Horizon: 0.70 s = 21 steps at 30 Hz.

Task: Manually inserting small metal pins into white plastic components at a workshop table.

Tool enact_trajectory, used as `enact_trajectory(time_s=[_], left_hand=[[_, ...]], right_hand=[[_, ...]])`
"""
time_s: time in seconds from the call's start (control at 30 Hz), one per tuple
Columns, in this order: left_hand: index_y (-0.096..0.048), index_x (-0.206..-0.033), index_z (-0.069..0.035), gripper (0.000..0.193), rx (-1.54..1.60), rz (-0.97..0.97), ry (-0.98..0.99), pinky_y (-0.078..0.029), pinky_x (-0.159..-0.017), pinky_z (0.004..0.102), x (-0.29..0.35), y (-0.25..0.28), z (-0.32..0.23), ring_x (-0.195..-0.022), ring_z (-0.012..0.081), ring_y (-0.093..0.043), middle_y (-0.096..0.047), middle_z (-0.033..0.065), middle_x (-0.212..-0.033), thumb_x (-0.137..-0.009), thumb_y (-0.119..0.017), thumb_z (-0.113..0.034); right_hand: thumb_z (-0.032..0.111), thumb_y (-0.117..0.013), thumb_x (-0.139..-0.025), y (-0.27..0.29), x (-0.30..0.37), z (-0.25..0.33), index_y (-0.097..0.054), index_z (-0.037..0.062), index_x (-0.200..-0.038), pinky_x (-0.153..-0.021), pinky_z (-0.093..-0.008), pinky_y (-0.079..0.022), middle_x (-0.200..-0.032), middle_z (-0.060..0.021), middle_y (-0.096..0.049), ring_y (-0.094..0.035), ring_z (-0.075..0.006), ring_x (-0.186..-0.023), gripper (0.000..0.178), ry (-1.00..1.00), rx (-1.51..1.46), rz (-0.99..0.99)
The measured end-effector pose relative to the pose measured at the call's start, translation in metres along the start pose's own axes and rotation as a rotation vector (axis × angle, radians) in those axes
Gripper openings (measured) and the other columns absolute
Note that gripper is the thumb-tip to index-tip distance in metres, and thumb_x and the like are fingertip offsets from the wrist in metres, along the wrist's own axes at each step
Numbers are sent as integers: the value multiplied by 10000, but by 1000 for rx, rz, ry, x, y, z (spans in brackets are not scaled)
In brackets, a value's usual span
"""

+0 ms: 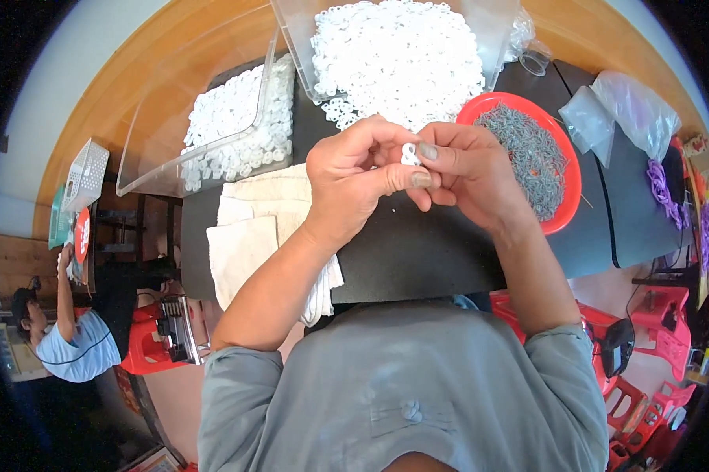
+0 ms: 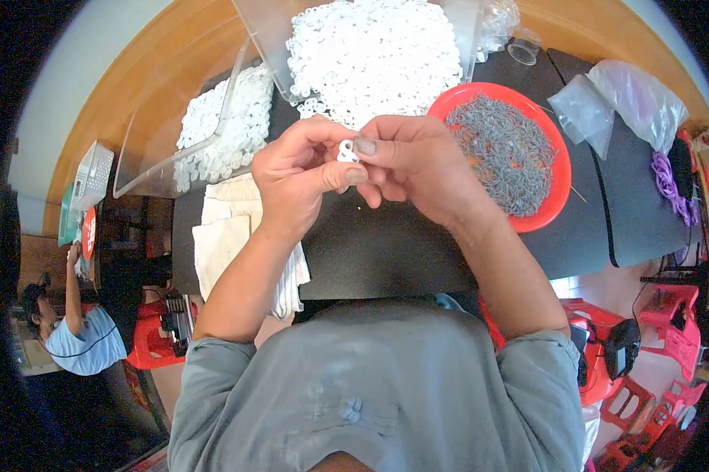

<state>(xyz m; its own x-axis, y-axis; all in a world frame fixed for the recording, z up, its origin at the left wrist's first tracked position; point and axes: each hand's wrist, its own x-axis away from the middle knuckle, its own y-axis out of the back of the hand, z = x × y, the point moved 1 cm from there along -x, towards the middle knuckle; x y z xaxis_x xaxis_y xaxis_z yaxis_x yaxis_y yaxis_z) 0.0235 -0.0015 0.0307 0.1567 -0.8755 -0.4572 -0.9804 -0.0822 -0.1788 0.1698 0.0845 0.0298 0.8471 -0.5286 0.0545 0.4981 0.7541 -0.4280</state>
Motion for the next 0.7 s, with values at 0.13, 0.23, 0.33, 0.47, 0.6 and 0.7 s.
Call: enact_trajectory(time_s=[0.13, 0.23, 0.33, 0.47, 0.6, 0.7], left_hand=[[-586, -907, 90, 161, 88, 16, -32, -602, -562, 325, 0, 0, 1, -695, 251, -694, -659, 159, -808, -785, -691, 101], [-574, -876, 94, 150, 125, 19, -11, -613, -560, 347, -1, 0, 1, -714, 270, -698, -655, 168, -796, -782, -690, 107], [-572, -859, 93, 152, 109, 10, 3, -621, -561, 367, -3, 5, 9, -720, 279, -701, -652, 172, -784, -771, -695, 114], [-592, -840, 72, 161, 94, 3, -4, -604, -574, 324, -4, 10, 19, -706, 242, -701, -660, 143, -775, -751, -724, 101], [-622, -822, 33, 171, 17, 18, -29, -559, -615, 247, -4, 16, 25, -696, 132, -662, -670, 87, -766, -732, -762, 71], [-626, -812, 29, 170, 9, 54, -43, -549, -623, 240, -3, 17, 23, -697, 112, -644, -670, 78, -771, -729, -770, 59]], right_hand=[[167, -590, -925, -6, 3, 2, -590, -8, -853, -403, -202, -282, -641, -36, -523, -564, -147, -534, 190, -13, -31, 18], [167, -593, -924, -6, 5, 1, -581, 6, -821, -399, -201, -264, -612, -21, -496, -550, -140, -518, 191, -22, -39, 4], [178, -596, -924, -5, 2, -1, -574, 17, -804, -397, -203, -248, -587, -3, -458, -543, -136, -514, 201, -42, -30, -8], [183, -593, -928, -2, 0, -5, -574, 13, -813, -400, -200, -244, -585, 8, -423, -542, -137, -514, 206, -43, -32, 3], [180, -600, -917, -2, 0, -7, -587, -2, -843, -412, -201, -243, -590, 8, -415, -541, -144, -514, 197, -12, -23, 26], [179, -607, -908, -5, 1, -7, -589, -9, -854, -421, -201, -242, -593, 7, -409, -539, -146, -513, 197, -4, -15, 22]])
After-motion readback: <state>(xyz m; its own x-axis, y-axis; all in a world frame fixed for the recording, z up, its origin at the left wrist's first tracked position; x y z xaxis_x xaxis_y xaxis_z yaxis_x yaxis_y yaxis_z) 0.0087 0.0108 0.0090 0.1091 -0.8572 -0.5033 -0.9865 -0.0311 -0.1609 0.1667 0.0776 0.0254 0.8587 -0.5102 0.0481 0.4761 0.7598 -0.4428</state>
